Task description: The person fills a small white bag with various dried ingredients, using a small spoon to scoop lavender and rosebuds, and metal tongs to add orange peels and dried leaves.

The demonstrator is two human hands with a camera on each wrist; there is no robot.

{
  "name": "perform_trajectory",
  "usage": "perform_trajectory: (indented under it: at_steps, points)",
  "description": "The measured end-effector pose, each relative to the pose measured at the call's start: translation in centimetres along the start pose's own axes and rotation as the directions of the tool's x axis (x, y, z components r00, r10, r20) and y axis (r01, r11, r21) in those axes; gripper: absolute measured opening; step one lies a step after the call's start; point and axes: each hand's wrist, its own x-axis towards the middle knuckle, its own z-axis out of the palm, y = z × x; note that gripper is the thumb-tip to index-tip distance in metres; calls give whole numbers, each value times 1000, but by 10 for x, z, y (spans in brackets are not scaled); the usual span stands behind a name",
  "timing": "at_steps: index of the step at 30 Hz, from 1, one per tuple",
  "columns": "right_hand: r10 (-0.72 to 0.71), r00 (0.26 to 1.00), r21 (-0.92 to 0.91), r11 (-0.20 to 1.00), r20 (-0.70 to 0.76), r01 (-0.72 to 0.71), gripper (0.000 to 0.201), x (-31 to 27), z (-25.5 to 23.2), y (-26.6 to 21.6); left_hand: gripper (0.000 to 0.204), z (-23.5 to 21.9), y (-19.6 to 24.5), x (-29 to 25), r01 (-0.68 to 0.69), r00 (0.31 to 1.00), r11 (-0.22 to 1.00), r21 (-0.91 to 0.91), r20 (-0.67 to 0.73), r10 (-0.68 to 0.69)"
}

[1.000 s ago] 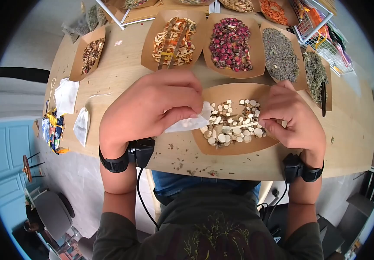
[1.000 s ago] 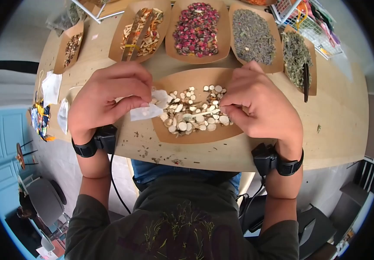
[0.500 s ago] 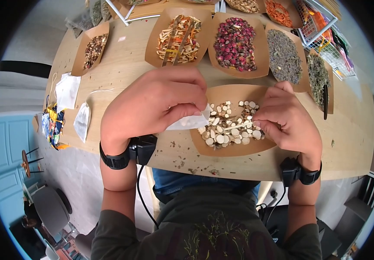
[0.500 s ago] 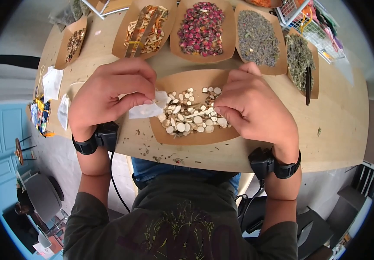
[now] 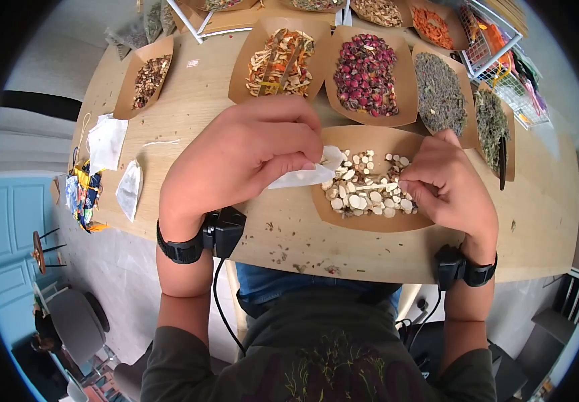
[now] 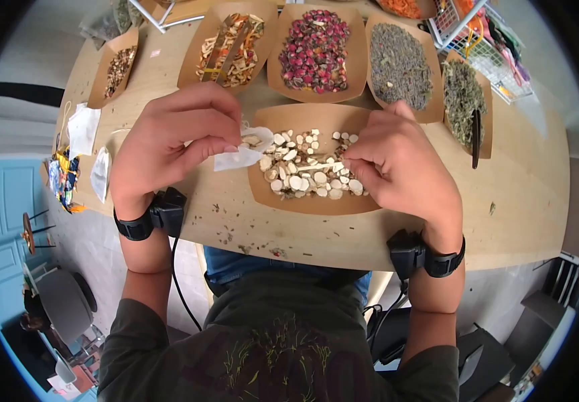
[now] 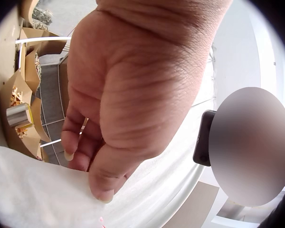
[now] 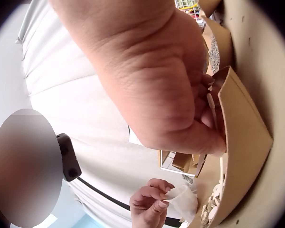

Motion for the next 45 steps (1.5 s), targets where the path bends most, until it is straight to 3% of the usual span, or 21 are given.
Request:
perform_trajectory:
  at_steps: [20,29,35,37,40,45]
  points:
    - [-51,999,26,998,4,51,8,5,8,-6,10,0,-2,0,-2,1000,1000,3,1,2]
    - [-17,998,178,984,-52,26,9,3,-1,-1,10,-1,-2,-1,-29,1000,1000,11,-9,30]
    - [3,980,106,994,-201,19,8,11,8,-19,11,0,-4,-1,-46,999,999,24,3,46]
    - [-127,956,-60,991,-265,115,7,15,17,-28,11,1,-4,-1,-49,999,999,23,13,49]
    - [-132,950,-106,989,-284,105,9,13,1,-28,11,1,-3,-1,-35,999,999,2,17,35]
    - [40,994,-32,999,-98,-44,11,-17,-37,-4,11,2,-3,-1,-33,999,999,17,16,33]
